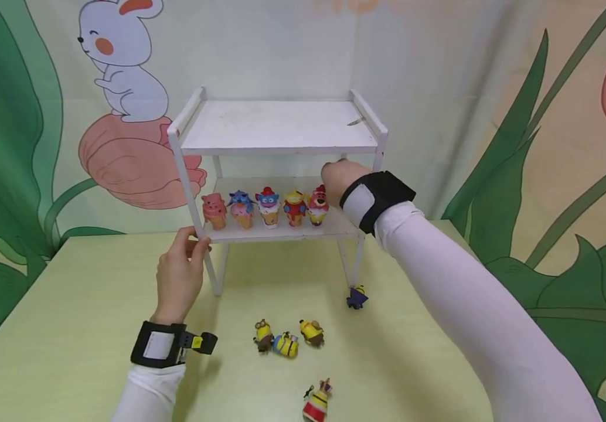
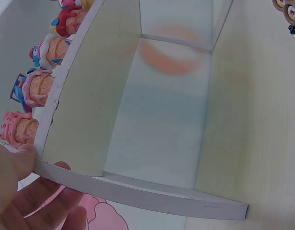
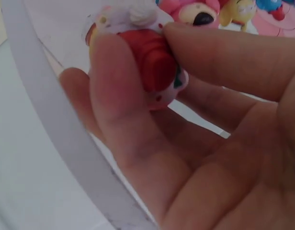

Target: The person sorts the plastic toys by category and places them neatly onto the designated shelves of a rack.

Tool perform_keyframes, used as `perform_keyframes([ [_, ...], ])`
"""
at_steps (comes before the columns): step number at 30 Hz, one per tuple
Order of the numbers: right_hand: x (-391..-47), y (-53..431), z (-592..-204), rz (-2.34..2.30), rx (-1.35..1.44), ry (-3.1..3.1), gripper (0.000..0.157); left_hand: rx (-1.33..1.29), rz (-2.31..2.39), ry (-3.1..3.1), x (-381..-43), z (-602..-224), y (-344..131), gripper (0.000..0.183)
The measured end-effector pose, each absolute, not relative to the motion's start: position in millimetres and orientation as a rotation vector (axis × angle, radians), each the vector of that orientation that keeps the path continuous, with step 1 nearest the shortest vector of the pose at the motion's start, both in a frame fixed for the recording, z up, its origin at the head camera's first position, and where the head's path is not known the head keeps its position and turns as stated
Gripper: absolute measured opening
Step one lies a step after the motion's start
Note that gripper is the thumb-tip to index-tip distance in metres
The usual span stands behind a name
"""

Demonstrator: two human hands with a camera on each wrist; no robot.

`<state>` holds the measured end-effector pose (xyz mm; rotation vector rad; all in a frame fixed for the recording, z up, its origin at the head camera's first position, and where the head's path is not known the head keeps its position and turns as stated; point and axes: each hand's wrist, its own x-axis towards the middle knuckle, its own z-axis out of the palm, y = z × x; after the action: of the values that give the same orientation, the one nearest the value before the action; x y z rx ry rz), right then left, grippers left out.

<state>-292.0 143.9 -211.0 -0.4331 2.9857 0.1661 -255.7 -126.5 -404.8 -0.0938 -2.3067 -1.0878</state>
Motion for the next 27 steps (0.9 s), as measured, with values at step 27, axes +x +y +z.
perform_keyframes([
  [27,-320.8,134.0,-210.5,0.286,-0.115,2.798,0.034,-0.100,-1.082,-2.304,-257.0,-406.6,-126.0,0.030],
])
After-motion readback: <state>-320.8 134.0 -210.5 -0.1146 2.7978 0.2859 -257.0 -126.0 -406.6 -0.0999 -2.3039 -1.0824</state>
